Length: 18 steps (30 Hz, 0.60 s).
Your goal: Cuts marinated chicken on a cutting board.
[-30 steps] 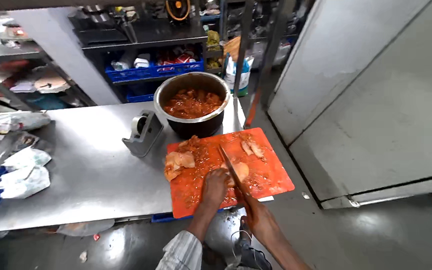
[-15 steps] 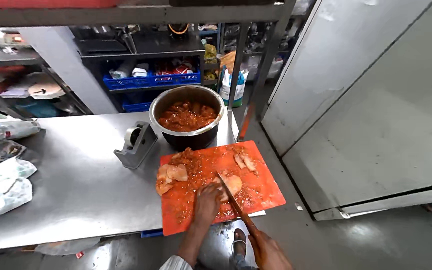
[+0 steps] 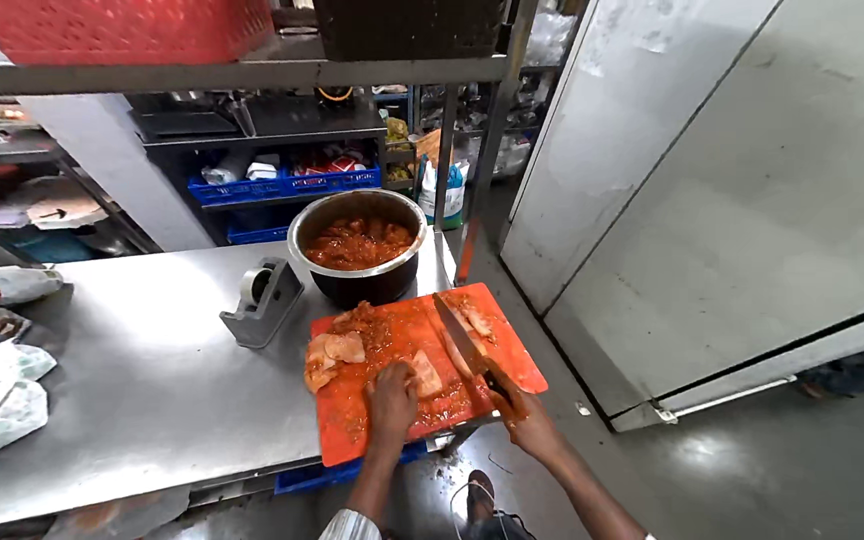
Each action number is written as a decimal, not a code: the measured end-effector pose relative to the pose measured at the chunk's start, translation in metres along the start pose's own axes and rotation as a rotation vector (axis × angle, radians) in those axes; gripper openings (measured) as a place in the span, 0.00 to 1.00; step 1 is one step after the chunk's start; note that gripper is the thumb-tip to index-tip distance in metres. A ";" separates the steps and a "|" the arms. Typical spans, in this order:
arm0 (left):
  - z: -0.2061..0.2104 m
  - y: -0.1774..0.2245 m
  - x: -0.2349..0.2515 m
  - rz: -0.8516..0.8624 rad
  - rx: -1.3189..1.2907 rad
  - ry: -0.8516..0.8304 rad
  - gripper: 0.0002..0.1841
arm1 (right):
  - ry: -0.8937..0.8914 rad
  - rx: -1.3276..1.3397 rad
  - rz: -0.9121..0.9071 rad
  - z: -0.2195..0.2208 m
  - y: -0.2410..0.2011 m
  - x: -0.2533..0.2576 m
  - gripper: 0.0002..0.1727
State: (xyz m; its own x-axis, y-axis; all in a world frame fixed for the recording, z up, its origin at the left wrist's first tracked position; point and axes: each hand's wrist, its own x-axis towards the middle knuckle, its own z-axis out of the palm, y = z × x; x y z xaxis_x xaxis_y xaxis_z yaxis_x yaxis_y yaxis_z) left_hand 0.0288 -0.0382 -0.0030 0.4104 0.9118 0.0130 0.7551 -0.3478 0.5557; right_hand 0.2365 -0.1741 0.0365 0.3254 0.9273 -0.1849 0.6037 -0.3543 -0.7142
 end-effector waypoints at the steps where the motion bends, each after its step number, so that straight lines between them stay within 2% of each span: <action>1: -0.003 0.000 -0.003 -0.069 0.023 0.057 0.18 | 0.003 0.030 -0.008 -0.004 -0.001 -0.005 0.31; 3: -0.010 0.007 -0.006 -0.198 0.095 0.037 0.25 | -0.004 0.093 -0.011 -0.008 0.003 -0.013 0.31; 7: -0.016 0.037 0.007 -0.355 0.225 -0.136 0.33 | -0.024 0.209 -0.054 -0.011 0.026 -0.024 0.32; 9: -0.016 0.048 0.020 -0.407 0.201 -0.222 0.34 | -0.048 0.240 -0.050 -0.015 0.040 -0.030 0.32; 11: -0.009 0.053 0.028 -0.406 0.102 -0.236 0.29 | -0.075 0.263 -0.025 -0.023 0.053 -0.038 0.32; 13: -0.003 0.060 0.029 -0.384 -0.056 -0.169 0.24 | -0.108 0.292 -0.010 -0.032 0.065 -0.045 0.32; 15: -0.005 0.071 0.025 -0.411 -0.230 -0.110 0.23 | -0.136 0.317 0.000 -0.040 0.078 -0.050 0.32; 18: -0.016 0.083 0.013 -0.482 -0.479 -0.053 0.27 | -0.180 0.330 -0.014 -0.048 0.095 -0.050 0.32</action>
State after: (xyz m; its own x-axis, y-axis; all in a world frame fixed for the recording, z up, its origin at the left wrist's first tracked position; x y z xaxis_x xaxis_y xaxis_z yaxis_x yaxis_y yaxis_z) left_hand 0.0889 -0.0515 0.0572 0.1187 0.9243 -0.3627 0.5555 0.2410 0.7958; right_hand 0.3126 -0.2602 0.0100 0.1684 0.9485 -0.2683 0.3310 -0.3108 -0.8910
